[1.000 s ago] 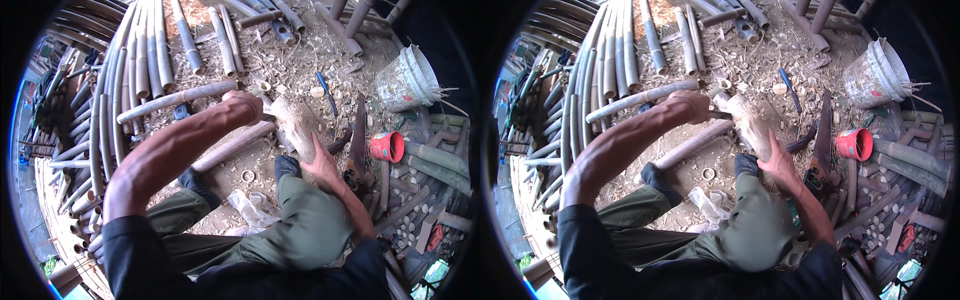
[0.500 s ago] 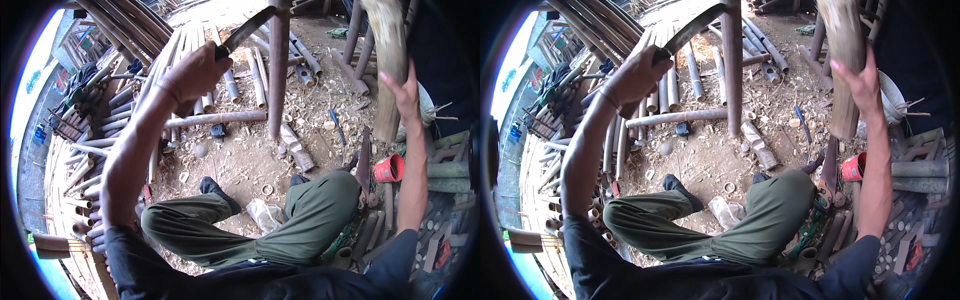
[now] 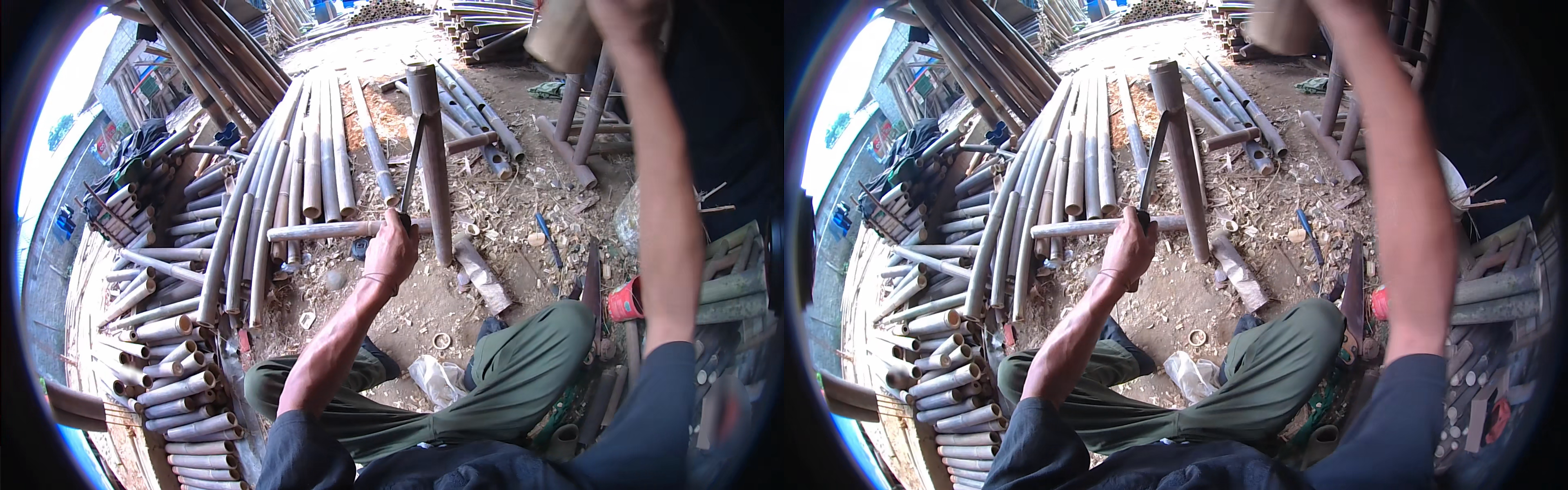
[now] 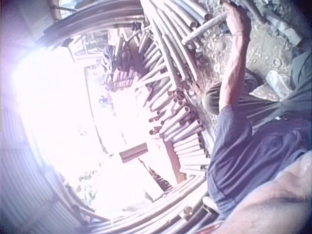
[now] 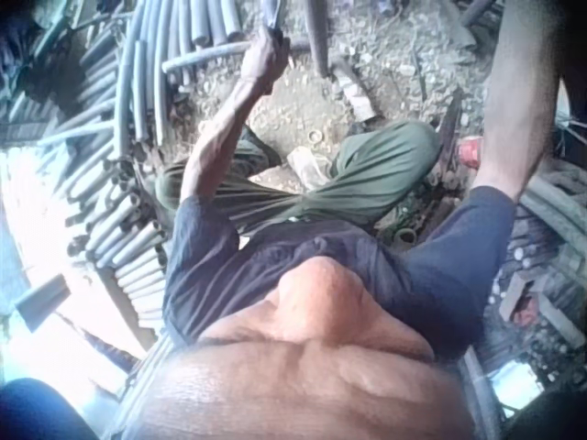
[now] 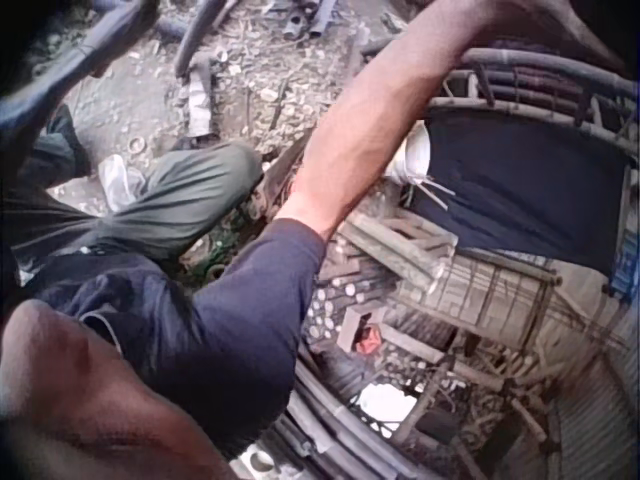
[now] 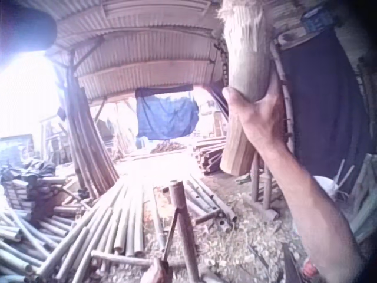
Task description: The person sits on the ground and uses a knife and a wooden mallet to split bamboo poles. They first split a short segment, then use a chisel and mallet to split a longer pole lengthwise, and finally smooth the split edges with a knife.
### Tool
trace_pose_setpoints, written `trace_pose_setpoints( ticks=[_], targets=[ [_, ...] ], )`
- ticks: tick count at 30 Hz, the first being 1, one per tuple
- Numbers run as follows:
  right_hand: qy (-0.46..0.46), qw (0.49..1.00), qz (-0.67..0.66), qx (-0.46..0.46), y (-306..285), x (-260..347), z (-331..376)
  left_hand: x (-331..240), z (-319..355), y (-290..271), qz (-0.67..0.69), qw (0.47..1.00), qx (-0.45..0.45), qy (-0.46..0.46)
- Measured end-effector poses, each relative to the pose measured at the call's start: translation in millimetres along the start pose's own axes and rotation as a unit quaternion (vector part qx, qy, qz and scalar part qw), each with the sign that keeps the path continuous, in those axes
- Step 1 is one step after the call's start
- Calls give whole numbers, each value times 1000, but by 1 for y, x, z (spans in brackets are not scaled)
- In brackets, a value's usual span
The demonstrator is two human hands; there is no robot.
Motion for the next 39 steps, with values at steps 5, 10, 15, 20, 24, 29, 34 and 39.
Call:
trace_pose_setpoints(
  ticks=[5, 10, 15, 20, 24, 29, 34, 39],
  targets=[
    [134, 563, 159, 800, -14, 34, 250, 24, 3, 5, -35, 995, 86, -25],
    [214, 679, 80, 698, 1, -1, 220, 47, 21, 15, -34, 997, 66, -23],
    [106, 985, 36, 128, 48, -30, 136, 27, 6, 16, -46, 996, 76, -10],
    [196, 617, 40, 762, -16, 5, 346, 63, -5, 29, -118, 964, 239, -5],
    [200, 584, 75, 783, -26, -10, 330, 82, 11, 75, -118, 975, 185, -44],
    [210, 897, -45, 386, 9, -31, 259, 76, 12, 90, -46, 988, 140, -56],
    [274, 647, -19, 711, -61, -2, 436, 89, 20, 120, -24, 991, 120, -54],
    [292, 556, -20, 778, -111, 20, 491, 163, 55, 174, -39, 982, 175, -62]
  ],
)
Point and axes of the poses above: each hand's wrist, its own z-axis away from the middle knuckle, its own y-axis out of the palm, x = y × z, the point moved 2 cm from there along -z, towards the middle knuckle, and after that the axes turned 4 degrees about x, right-handed, at the moved point
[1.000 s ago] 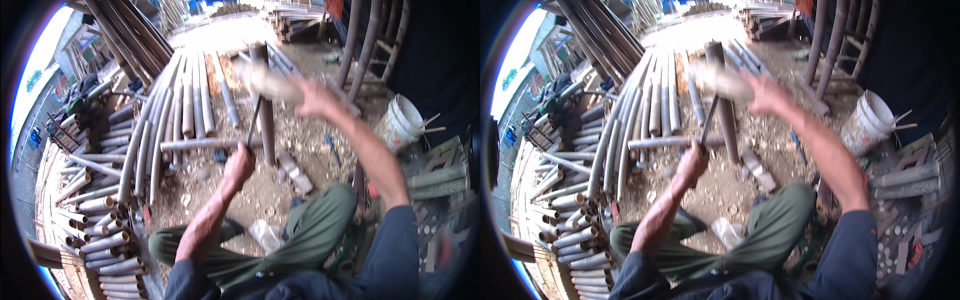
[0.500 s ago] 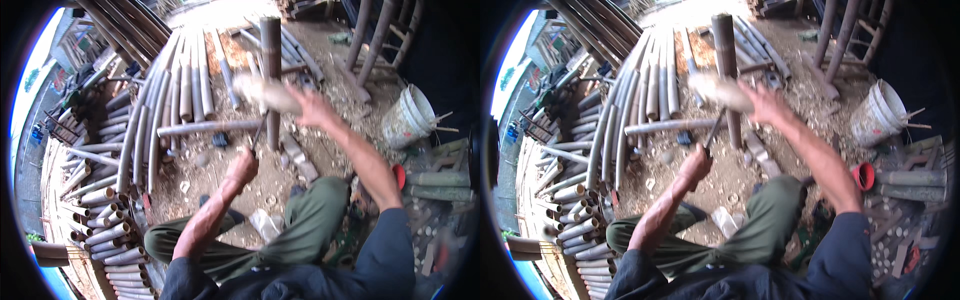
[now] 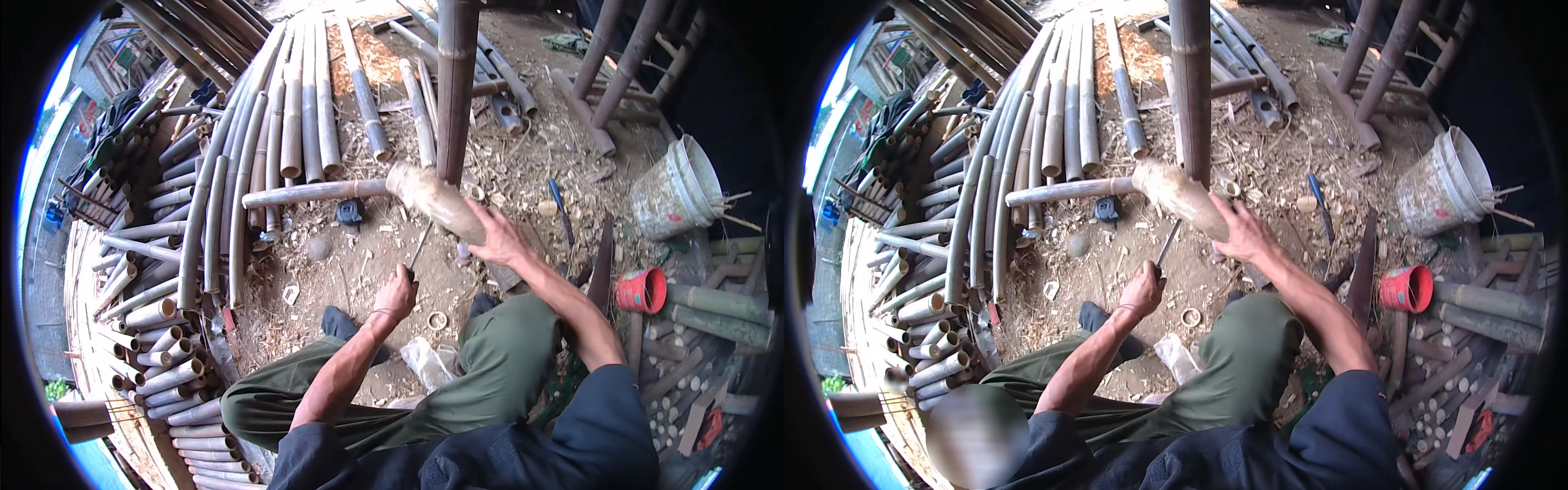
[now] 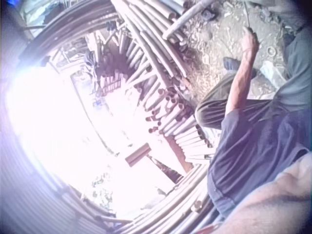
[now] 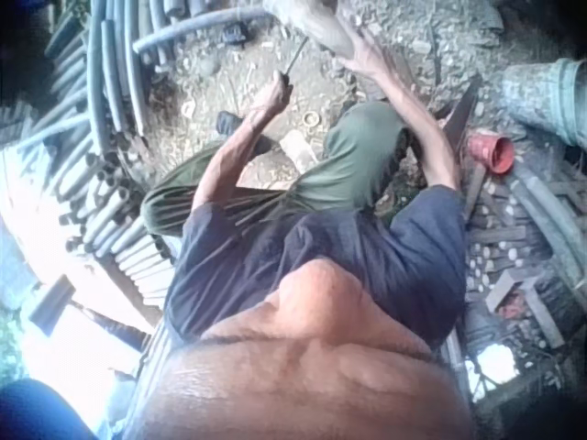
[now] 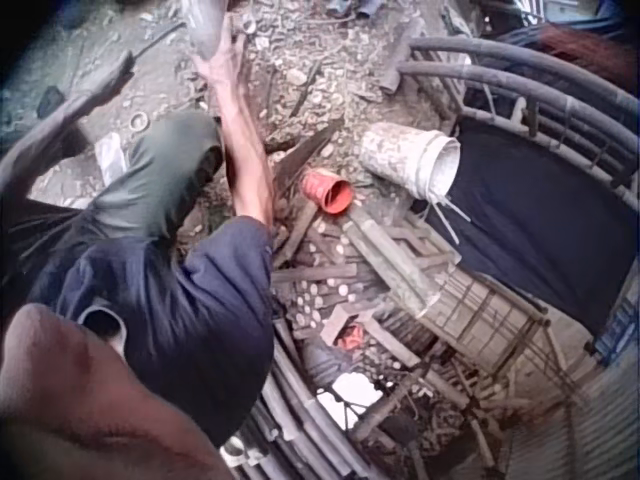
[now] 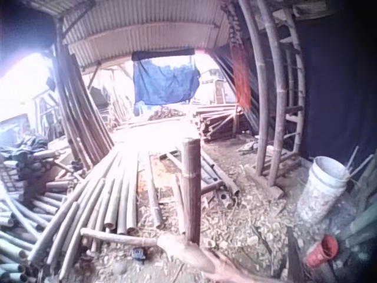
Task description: The person sits on the ground and uses a knife and a wooden mallet to split bamboo poles. They first split a short segment, then use a chisel and mallet to split a longer pole lengthwise, and finally smooth the split edges with a knife.
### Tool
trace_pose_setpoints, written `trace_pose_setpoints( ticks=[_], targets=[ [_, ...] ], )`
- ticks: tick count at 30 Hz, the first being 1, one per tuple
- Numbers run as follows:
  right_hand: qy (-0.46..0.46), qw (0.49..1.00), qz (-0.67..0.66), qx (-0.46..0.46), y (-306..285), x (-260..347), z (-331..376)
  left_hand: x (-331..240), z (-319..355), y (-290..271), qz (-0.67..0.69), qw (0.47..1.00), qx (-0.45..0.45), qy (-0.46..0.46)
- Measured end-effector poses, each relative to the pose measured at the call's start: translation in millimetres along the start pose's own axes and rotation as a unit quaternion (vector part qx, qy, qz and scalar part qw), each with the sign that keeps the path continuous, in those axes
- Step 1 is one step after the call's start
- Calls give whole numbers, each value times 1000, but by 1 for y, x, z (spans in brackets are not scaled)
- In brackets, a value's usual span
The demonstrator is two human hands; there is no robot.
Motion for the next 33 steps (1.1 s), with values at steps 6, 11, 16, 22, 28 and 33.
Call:
trace_pose_setpoints(
  ticks=[6, 11, 16, 22, 28, 33],
  targets=[
    [-16, 887, -216, -408, -16, -26, 89, -5, 11, -83, -55, 998, 23, -32],
    [249, 833, -407, -280, -15, -97, 144, -14, 32, -178, -161, 986, 49, 4],
    [312, 763, -540, -168, 40, -127, 158, -13, 48, -180, -208, 976, 52, 43],
    [320, 773, -516, -183, 85, -106, 167, -15, 38, -162, -113, 993, 25, -5],
    [360, 796, -461, -152, 106, -96, 193, -12, -28, -54, -10, 1000, 19, -20],
    [348, 771, -499, -188, 121, -66, 239, -42, -71, 64, 84, 993, 67, -38]
  ],
)
Point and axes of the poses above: each hand's wrist, its own z-axis away from the middle knuckle, its own y-axis out of the palm, x = y × z, the point moved 2 cm from there along -z, towards the middle knuckle, and after that the axes turned 4 degrees about x, right-handed, at the moved point
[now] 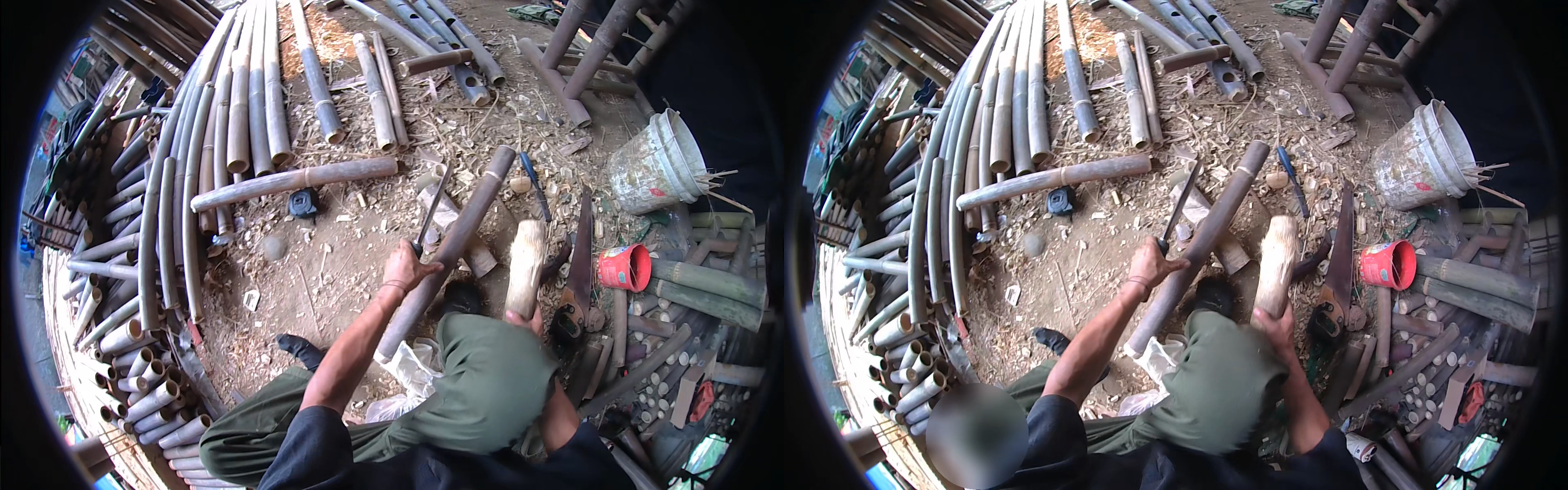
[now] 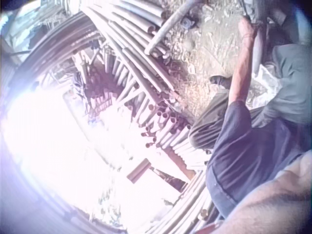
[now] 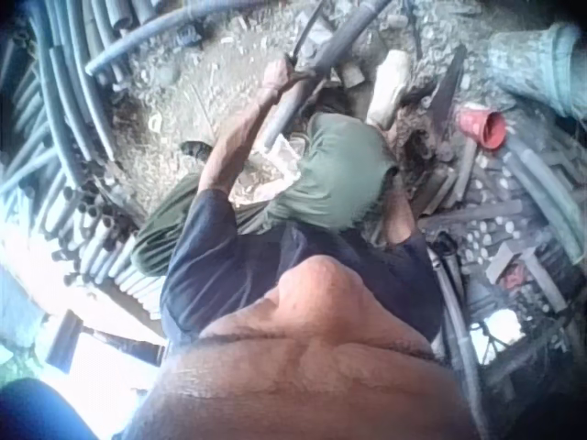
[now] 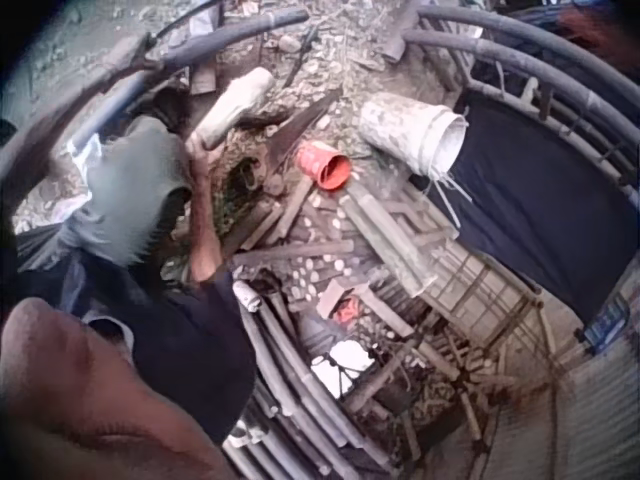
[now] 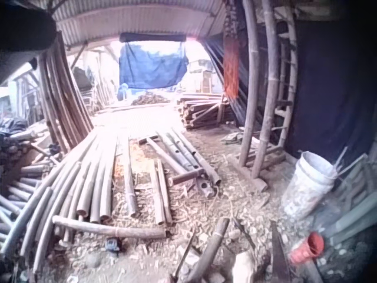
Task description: The person sits on the ground and uses a knife and a wooden mallet to split bamboo poles. They first split a short segment, then use a chisel and mallet to split a longer pole lengthwise, and finally smooth the split edges with a knife.
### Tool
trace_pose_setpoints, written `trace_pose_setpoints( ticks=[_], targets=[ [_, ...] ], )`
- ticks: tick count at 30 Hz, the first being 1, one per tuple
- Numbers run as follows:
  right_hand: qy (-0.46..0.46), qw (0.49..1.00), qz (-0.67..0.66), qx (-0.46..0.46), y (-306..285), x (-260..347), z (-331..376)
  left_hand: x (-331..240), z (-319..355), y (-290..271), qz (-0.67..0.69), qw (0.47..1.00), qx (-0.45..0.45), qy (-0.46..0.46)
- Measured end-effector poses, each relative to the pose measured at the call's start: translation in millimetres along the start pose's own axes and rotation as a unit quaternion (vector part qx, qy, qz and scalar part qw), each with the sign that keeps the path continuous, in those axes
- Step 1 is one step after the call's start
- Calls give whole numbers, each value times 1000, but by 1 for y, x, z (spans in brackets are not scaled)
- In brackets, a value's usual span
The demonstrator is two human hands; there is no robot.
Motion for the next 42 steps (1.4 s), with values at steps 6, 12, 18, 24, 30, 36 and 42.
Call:
trace_pose_setpoints(
  ticks=[6, 12, 18, 24, 30, 36, 42],
  targets=[
    [31, 984, 137, -106, -36, -9, 69, -13, -13, 45, -16, 999, 29, 8],
    [14, 995, -19, -99, -45, -63, 89, 36, -8, -5, -147, 987, 35, 59],
    [67, 995, -6, -78, -53, -92, 91, 103, 35, -24, -195, 978, -34, 65],
    [111, 982, 126, -82, -65, -130, 89, 109, 37, -33, -117, 991, -32, 54],
    [111, 983, 123, -82, -69, -118, 97, 84, 23, -18, -195, 978, -37, 71],
    [110, 984, 114, -86, -69, -117, 103, 91, -10, -64, -68, 995, -44, 59],
    [105, 984, 111, -94, -72, -114, 104, 49, 13, -25, -145, 986, -82, 21]
  ],
)
Point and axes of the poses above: each hand's wrist, its own z-axis away from the middle knuckle, its own y-axis out of the palm, x = y × z, the point moved 2 cm from there along -z, towards the middle knuckle, and after that the axes turned 4 degrees about x, right-handed, at the moved point
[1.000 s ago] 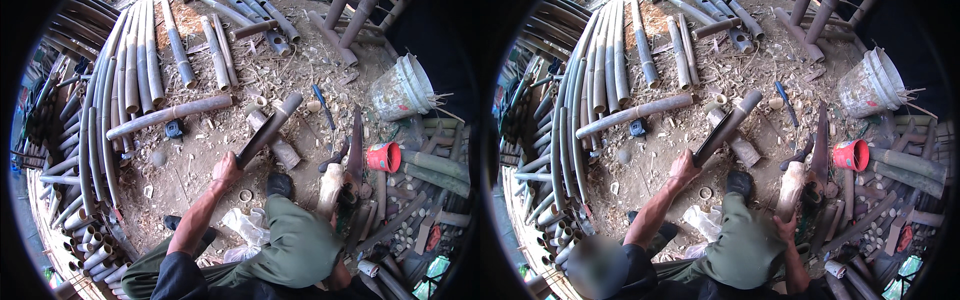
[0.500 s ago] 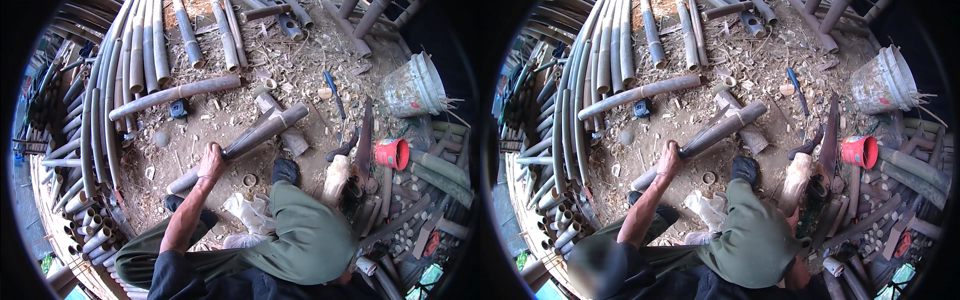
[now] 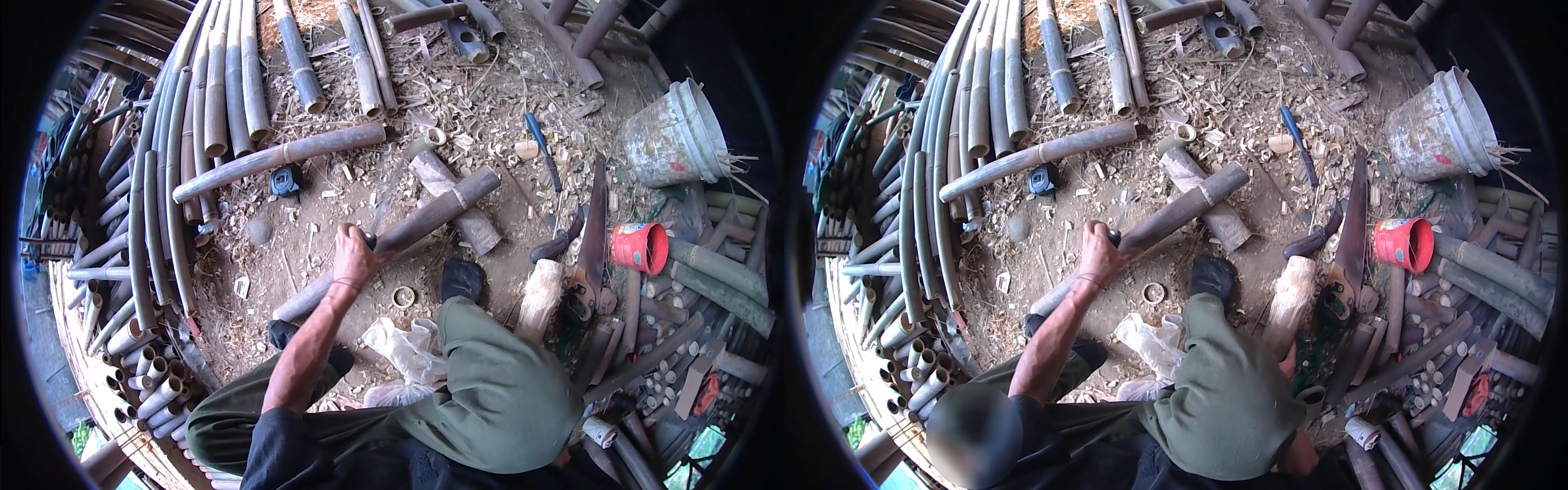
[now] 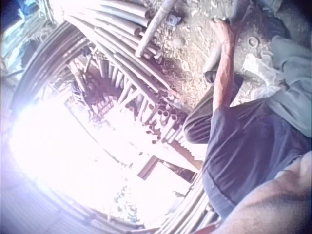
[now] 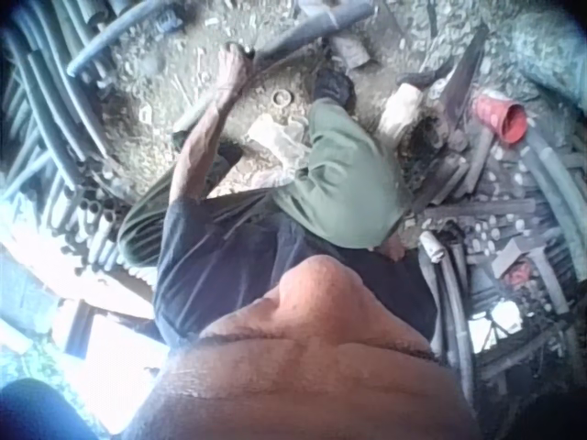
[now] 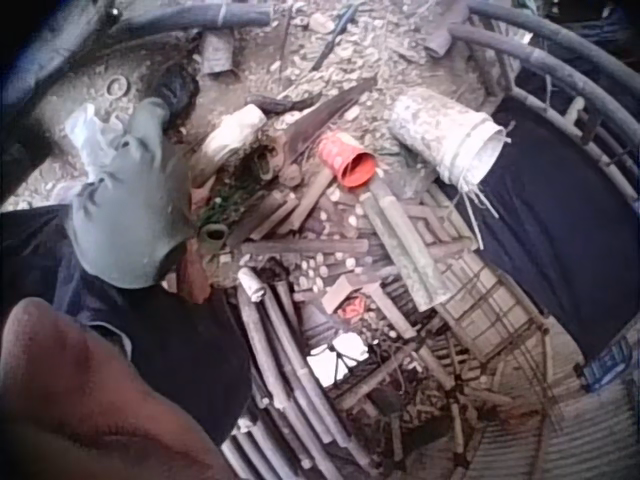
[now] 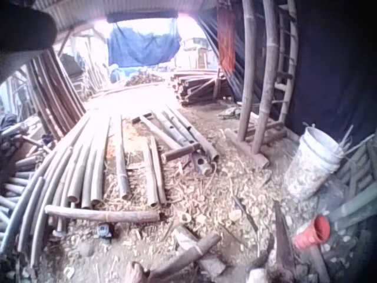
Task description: The person sits on the ground and uses a knife and a wooden mallet to split bamboo poles. They first split a short segment, then use a chisel and mallet to split a longer pole lengthwise, and finally smooth the split edges with a knife.
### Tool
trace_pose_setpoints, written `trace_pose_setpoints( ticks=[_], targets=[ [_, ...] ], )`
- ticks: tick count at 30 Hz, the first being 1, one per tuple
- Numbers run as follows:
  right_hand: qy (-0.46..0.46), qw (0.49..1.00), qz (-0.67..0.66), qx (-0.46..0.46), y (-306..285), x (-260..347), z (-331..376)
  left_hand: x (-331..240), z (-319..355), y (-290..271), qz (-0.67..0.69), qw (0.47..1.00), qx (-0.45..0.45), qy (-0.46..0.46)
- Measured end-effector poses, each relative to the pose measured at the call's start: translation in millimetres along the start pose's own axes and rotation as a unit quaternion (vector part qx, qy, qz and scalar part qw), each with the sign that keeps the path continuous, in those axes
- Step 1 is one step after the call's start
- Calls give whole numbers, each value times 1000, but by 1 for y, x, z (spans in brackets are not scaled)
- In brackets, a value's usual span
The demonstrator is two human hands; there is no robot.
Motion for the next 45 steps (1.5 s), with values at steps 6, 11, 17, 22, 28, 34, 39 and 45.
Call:
trace_pose_setpoints(
  ticks=[6, 11, 17, 22, 28, 34, 39, 45],
  targets=[
    [-3, 1000, -4, 4, -3, 2, 7, 4, 5, 38, -70, 995, 0, 68],
    [-10, 1000, -17, 4, 1, 8, 3, 8, -35, -6, 43, 960, 275, 33],
    [-22, 999, -34, 15, 7, 18, 3, 9, -29, 18, 17, 994, 105, 28],
    [-32, 998, -40, 23, 10, 26, 3, 8, -33, 20, 4, 991, 134, 16],
    [-44, 997, -50, 29, 12, 33, 3, 14, -34, 8, 68, 978, 193, 32],
    [-53, 997, -54, 27, 7, 34, 11, -2, -13, -18, 84, 983, 159, -16],
    [-70, 994, -68, 47, 14, 43, 12, -25, 22, -69, -14, 990, 142, -10],
    [-106, 990, -88, 28, 17, 85, 6, -30, 27, -63, -79, 986, 136, 50]
  ],
)
Point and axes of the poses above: each hand's wrist, its own z-axis away from the middle knuckle, its own y-axis out of the palm, x = y × z, the point moved 2 cm from there along -z, towards the middle knuckle, and after that the axes turned 4 degrees about x, right-handed, at the moved point
